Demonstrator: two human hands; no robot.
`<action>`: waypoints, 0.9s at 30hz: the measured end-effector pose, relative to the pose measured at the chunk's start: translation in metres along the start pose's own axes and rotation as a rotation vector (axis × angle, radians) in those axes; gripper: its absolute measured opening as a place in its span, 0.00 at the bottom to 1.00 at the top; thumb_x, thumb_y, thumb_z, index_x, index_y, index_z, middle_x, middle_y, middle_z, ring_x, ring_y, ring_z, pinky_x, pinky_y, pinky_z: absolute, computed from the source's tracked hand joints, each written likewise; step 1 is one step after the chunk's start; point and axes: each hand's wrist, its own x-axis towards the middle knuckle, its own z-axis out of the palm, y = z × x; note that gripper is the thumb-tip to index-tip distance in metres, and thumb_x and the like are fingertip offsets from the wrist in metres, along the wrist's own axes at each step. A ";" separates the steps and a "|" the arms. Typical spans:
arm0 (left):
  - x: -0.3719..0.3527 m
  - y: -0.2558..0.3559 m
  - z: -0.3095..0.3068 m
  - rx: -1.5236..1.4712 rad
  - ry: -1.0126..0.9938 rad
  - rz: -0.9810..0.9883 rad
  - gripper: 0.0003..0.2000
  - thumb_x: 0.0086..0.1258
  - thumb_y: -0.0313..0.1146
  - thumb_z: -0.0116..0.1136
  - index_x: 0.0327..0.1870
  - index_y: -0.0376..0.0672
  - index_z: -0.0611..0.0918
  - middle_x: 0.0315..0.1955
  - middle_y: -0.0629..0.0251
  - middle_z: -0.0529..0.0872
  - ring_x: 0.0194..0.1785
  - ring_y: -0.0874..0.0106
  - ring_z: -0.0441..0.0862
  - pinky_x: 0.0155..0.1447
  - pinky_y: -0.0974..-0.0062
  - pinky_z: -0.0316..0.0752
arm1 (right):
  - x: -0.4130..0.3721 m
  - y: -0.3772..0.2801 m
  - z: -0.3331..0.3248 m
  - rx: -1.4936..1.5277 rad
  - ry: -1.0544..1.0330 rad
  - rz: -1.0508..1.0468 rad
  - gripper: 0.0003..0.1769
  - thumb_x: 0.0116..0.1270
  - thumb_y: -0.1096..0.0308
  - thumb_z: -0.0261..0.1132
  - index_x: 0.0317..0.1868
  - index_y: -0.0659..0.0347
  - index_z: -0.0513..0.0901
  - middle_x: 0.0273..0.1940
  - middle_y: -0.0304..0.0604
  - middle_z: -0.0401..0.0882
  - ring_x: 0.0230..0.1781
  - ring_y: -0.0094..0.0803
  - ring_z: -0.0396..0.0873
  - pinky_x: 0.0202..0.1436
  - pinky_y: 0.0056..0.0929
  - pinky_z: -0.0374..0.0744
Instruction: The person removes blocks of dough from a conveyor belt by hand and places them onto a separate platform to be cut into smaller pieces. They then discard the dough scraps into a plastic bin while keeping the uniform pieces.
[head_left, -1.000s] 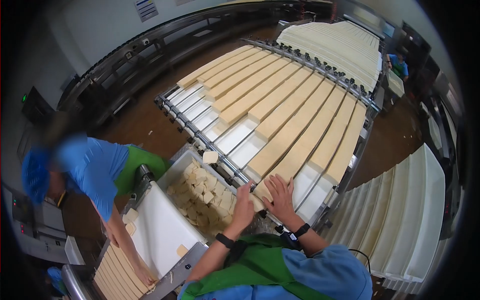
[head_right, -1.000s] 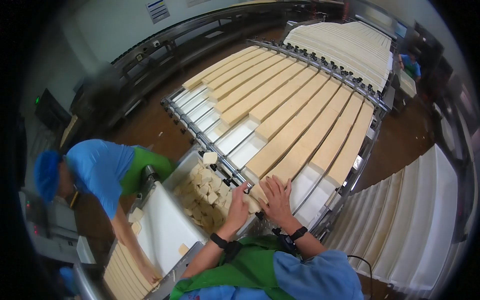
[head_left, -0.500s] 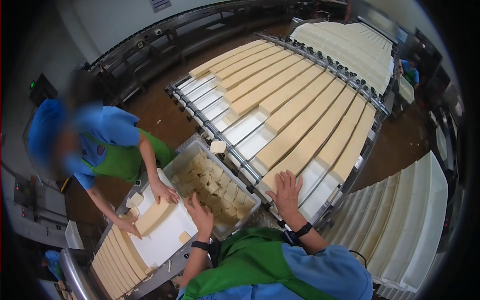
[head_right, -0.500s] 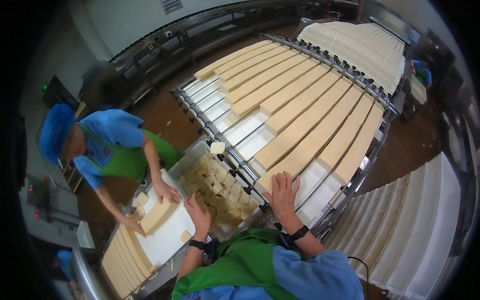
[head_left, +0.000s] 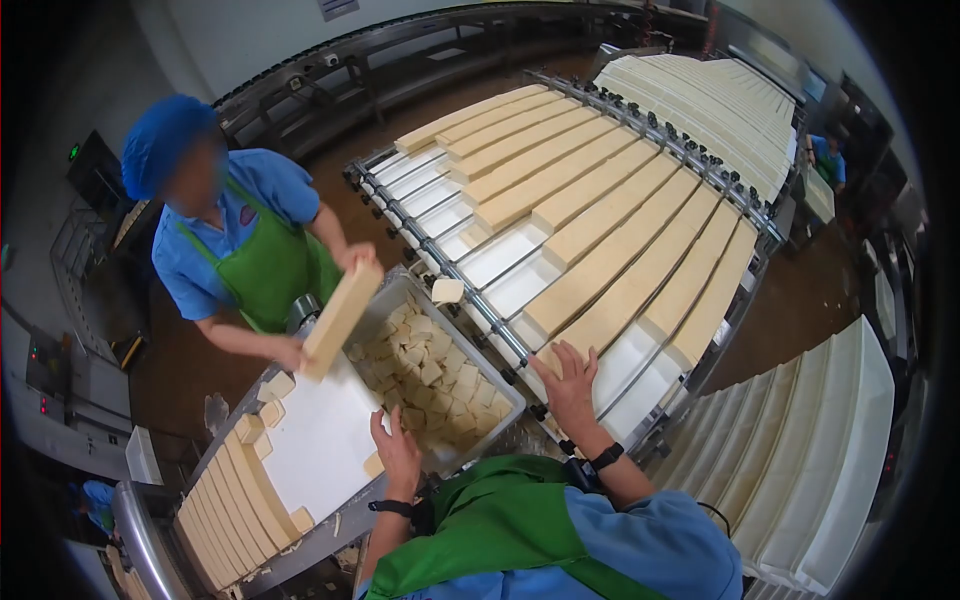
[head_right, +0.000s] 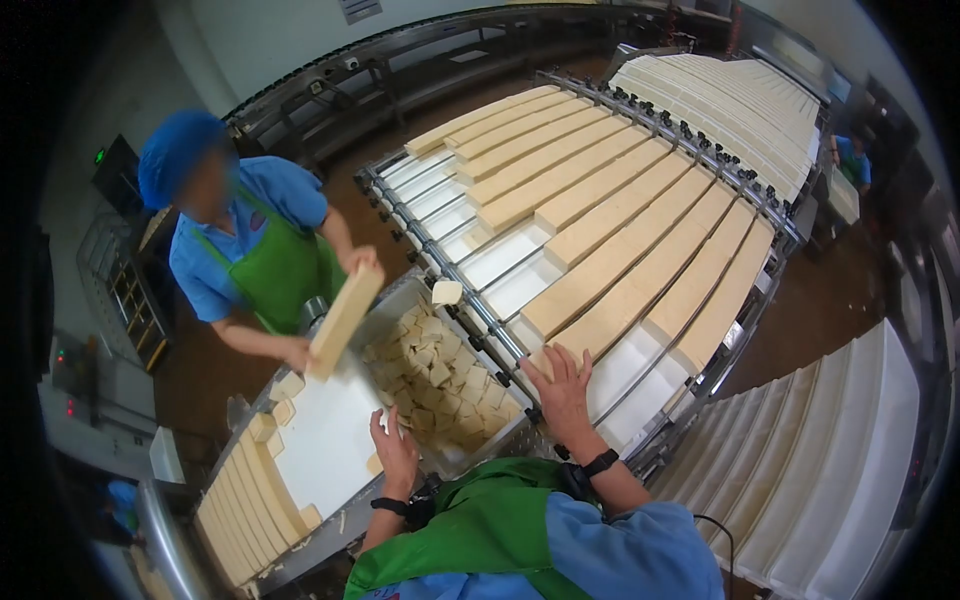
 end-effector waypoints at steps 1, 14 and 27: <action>-0.002 -0.002 0.000 0.017 0.004 0.021 0.30 0.60 0.15 0.56 0.67 0.40 0.70 0.65 0.40 0.63 0.70 0.42 0.61 0.72 0.53 0.62 | -0.001 0.005 0.001 -0.026 -0.022 -0.072 0.23 0.61 0.68 0.66 0.58 0.44 0.81 0.60 0.45 0.71 0.68 0.42 0.65 0.73 0.65 0.52; -0.035 -0.019 0.007 0.236 -0.045 0.133 0.24 0.63 0.23 0.58 0.63 0.43 0.75 0.63 0.46 0.68 0.74 0.46 0.59 0.75 0.49 0.56 | 0.000 0.017 0.009 0.044 0.071 -0.115 0.20 0.53 0.59 0.75 0.49 0.41 0.87 0.60 0.40 0.74 0.67 0.40 0.67 0.74 0.64 0.52; -0.041 -0.028 0.015 0.261 0.043 0.182 0.20 0.63 0.24 0.56 0.59 0.43 0.77 0.60 0.48 0.71 0.71 0.46 0.63 0.72 0.49 0.58 | 0.001 0.016 0.007 0.025 0.058 -0.101 0.20 0.57 0.71 0.64 0.51 0.42 0.86 0.59 0.42 0.74 0.66 0.40 0.68 0.73 0.67 0.53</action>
